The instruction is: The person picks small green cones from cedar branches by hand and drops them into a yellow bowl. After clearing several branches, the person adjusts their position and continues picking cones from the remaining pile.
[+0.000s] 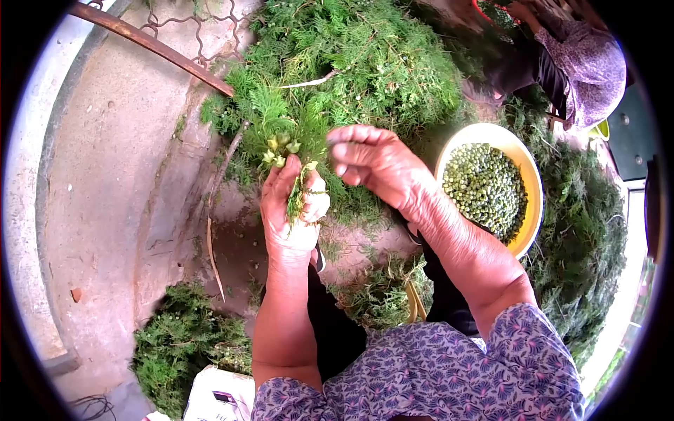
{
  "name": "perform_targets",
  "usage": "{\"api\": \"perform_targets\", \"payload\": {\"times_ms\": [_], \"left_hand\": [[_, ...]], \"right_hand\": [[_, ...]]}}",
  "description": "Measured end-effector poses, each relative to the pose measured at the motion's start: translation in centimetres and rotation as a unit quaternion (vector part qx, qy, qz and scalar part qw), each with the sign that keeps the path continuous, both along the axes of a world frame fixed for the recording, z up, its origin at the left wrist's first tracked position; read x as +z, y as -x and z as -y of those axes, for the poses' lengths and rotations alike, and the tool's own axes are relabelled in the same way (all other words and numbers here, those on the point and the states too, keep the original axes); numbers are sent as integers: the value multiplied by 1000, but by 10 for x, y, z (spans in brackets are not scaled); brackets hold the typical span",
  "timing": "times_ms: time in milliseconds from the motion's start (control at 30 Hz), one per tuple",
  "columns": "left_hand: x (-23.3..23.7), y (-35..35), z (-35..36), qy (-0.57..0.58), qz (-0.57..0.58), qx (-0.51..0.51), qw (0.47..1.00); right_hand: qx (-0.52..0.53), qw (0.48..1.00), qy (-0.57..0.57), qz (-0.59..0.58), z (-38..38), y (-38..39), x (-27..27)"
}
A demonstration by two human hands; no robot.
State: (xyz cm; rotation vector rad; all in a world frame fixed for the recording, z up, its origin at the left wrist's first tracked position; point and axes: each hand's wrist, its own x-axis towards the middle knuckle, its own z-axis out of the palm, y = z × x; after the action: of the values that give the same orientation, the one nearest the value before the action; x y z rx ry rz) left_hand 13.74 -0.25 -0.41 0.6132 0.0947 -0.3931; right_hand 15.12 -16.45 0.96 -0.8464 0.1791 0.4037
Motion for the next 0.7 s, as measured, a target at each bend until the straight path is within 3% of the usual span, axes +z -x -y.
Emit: {"api": "perform_targets", "payload": {"times_ms": [100,267,333,400,667,700], "left_hand": [[9,1,7,-85,-20,33,996],[1,2,5,-42,-14,6,999],[-1,1,3,62,16,-37,997],[-8,-3,2,117,29,-37,992],[-9,-1,1,128,72,-17,989],[-8,0,0,88,49,-29,995]], "right_hand": [[60,993,24,100,-11,5,-4],[28,990,80,116,-16,9,0],[10,995,24,92,-17,8,0],[8,994,-111,8,-11,5,-5],[23,993,-111,15,-6,1,-4],[27,996,-83,35,-9,2,-4]]}}
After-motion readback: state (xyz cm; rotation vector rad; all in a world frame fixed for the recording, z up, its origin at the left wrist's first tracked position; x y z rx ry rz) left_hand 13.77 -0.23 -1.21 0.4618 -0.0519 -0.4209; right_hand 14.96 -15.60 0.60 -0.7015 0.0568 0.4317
